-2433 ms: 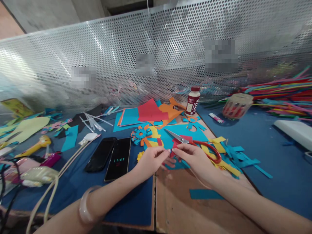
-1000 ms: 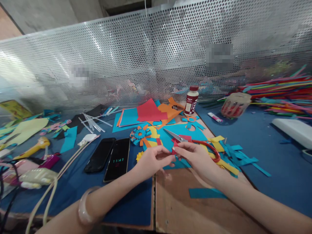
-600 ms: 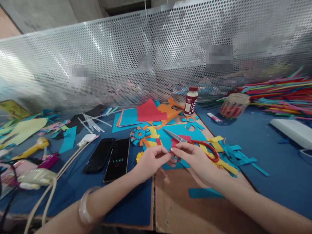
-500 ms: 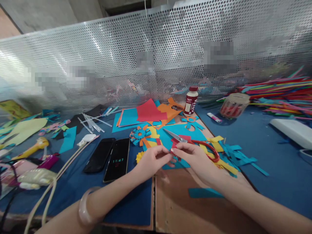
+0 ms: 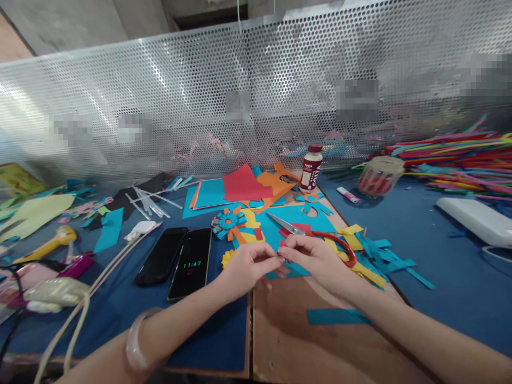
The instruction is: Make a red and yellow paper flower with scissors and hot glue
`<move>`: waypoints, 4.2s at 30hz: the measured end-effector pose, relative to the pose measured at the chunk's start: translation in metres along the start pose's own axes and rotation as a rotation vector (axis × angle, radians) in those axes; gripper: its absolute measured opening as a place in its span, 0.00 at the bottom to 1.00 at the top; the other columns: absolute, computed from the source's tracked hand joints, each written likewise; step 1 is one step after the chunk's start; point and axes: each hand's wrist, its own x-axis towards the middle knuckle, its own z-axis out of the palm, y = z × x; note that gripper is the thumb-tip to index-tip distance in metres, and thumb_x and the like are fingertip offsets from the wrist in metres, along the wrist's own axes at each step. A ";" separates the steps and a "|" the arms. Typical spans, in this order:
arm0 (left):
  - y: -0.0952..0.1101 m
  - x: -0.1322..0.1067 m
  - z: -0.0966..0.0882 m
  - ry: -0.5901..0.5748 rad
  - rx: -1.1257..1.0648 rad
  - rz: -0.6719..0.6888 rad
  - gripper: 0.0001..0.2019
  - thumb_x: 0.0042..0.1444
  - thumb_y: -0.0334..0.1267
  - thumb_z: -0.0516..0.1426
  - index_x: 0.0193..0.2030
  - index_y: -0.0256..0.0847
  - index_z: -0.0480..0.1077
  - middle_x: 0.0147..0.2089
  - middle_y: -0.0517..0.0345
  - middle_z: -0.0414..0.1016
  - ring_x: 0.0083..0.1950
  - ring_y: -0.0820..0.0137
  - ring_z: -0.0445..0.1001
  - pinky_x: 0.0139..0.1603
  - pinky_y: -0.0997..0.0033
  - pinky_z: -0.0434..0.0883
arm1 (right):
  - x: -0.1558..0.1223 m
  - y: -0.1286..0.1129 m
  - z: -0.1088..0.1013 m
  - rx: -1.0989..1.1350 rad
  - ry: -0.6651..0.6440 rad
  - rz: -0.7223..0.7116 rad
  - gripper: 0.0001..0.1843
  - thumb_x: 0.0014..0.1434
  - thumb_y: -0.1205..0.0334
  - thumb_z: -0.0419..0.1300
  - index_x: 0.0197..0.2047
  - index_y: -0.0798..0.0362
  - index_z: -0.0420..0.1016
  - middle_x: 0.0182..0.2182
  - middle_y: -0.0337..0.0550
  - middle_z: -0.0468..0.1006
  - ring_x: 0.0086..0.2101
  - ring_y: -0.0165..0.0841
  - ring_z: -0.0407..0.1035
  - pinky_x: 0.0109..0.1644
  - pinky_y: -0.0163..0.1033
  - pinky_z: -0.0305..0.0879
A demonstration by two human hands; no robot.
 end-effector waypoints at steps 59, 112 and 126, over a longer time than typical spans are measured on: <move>-0.004 0.000 0.000 0.258 0.432 0.293 0.08 0.54 0.35 0.55 0.39 0.38 0.73 0.37 0.54 0.78 0.39 0.68 0.76 0.41 0.71 0.71 | -0.004 0.005 0.000 -0.604 0.041 -0.343 0.20 0.61 0.64 0.51 0.56 0.48 0.57 0.31 0.38 0.71 0.33 0.30 0.68 0.40 0.38 0.67; -0.007 0.009 -0.002 0.120 -0.165 0.042 0.13 0.49 0.40 0.62 0.40 0.35 0.71 0.36 0.52 0.78 0.38 0.67 0.77 0.37 0.71 0.72 | 0.005 0.004 -0.002 0.060 0.219 0.028 0.13 0.50 0.52 0.62 0.34 0.53 0.73 0.35 0.42 0.76 0.34 0.31 0.68 0.38 0.36 0.66; -0.009 0.011 -0.002 0.126 -0.144 0.040 0.13 0.49 0.41 0.62 0.39 0.35 0.72 0.32 0.54 0.77 0.32 0.73 0.74 0.35 0.75 0.70 | 0.006 0.005 0.004 -0.055 0.291 0.010 0.12 0.51 0.53 0.61 0.33 0.53 0.73 0.32 0.40 0.75 0.33 0.31 0.68 0.37 0.37 0.65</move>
